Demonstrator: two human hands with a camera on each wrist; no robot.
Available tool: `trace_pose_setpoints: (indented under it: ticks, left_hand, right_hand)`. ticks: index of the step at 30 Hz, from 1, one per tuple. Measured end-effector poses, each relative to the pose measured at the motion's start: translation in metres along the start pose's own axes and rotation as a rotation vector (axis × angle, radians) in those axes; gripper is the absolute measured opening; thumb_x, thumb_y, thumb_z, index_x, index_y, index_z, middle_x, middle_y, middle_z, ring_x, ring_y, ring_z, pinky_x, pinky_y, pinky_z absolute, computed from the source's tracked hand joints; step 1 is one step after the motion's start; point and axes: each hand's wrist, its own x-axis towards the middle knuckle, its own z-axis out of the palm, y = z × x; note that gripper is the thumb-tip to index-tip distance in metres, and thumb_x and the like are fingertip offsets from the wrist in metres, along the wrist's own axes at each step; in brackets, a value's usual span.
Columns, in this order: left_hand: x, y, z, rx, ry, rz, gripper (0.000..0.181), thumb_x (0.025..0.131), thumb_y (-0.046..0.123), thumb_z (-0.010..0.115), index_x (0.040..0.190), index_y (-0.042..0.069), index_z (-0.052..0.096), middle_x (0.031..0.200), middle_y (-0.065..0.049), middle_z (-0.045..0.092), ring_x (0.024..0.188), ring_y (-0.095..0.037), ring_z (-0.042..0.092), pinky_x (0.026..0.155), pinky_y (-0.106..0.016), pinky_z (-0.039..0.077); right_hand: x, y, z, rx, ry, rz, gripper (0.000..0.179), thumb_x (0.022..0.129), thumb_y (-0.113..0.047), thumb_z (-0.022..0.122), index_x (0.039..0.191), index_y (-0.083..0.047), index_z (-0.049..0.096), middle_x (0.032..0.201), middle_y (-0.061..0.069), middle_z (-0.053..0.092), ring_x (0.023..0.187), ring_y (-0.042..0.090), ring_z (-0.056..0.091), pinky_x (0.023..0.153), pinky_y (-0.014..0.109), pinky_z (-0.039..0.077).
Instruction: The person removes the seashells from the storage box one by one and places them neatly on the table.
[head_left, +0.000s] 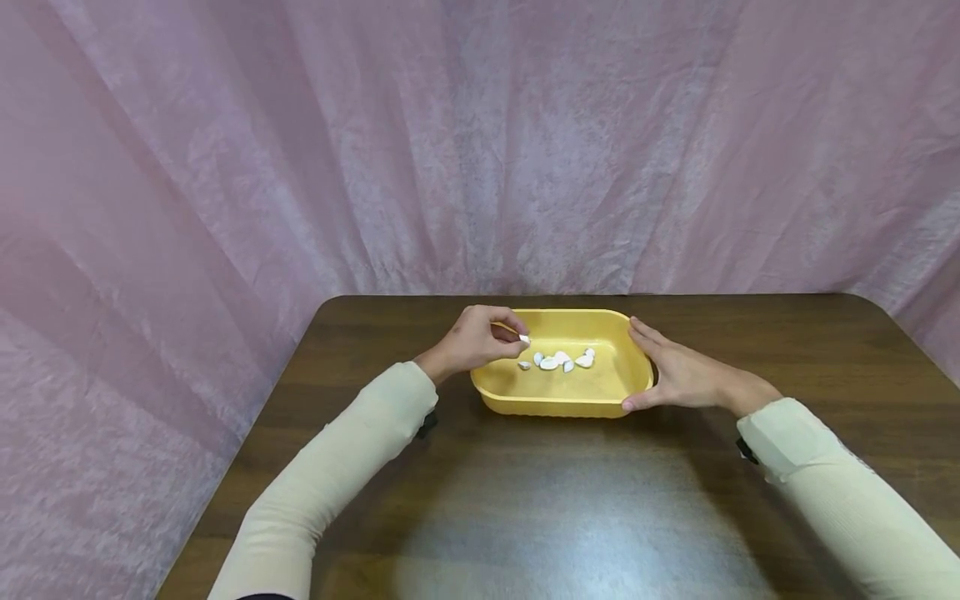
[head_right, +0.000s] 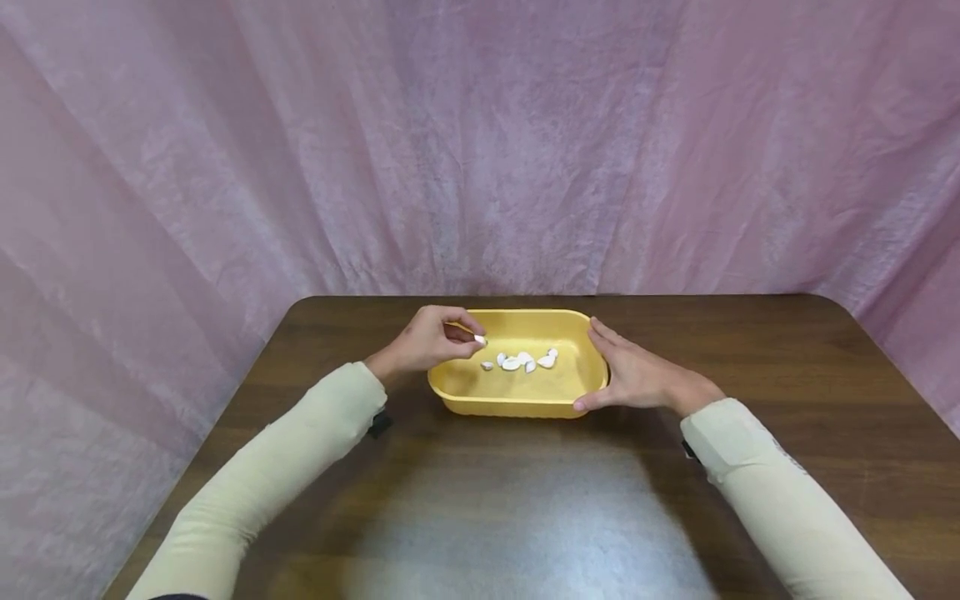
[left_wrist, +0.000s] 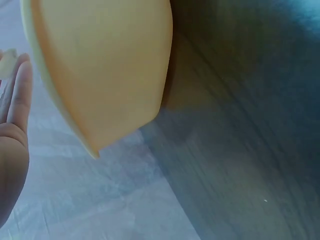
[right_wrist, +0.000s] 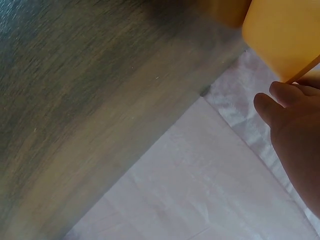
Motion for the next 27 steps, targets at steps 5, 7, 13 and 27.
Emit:
trace_pose_setpoints:
  ticks: [5,7,13,27]
  left_hand:
    - [-0.016,0.004,-0.001,-0.107,0.023,0.025,0.013,0.082,-0.007,0.074,0.095,-0.004,0.071,0.1,-0.014,0.071,0.091,-0.022,0.073,0.077,-0.033,0.06]
    - [-0.022,0.006,-0.001,-0.136,0.034,0.03,0.015,0.082,-0.008,0.074,0.096,-0.006,0.071,0.1,-0.015,0.071,0.091,-0.023,0.073,0.076,-0.034,0.06]
    - [-0.04,0.01,-0.002,-0.119,0.087,0.055,0.021,0.08,-0.005,0.079,0.101,-0.007,0.074,0.099,-0.014,0.073,0.087,-0.019,0.073,0.074,-0.03,0.059]
    - [-0.077,0.011,0.015,-0.212,0.137,0.016,0.019,0.078,-0.008,0.08,0.096,-0.009,0.073,0.097,-0.015,0.073,0.08,-0.012,0.07,0.072,-0.028,0.059]
  right_hand:
    - [0.003,-0.001,-0.001,0.001,-0.002,-0.007,0.127,0.073,-0.059,0.083,0.151,0.016,0.015,0.163,0.028,0.004,0.146,0.046,0.016,0.114,0.059,0.024]
    - [0.004,-0.001,-0.001,0.002,-0.003,-0.008,0.127,0.073,-0.058,0.083,0.151,0.016,0.016,0.162,0.029,0.004,0.146,0.047,0.015,0.114,0.059,0.024]
    - [0.004,0.0,-0.001,0.012,-0.003,-0.002,0.127,0.072,-0.057,0.084,0.151,0.016,0.016,0.162,0.028,0.005,0.147,0.046,0.015,0.114,0.059,0.023]
    - [0.003,-0.002,-0.003,0.027,-0.009,0.007,0.127,0.072,-0.055,0.085,0.151,0.016,0.016,0.163,0.028,0.005,0.146,0.047,0.016,0.114,0.06,0.024]
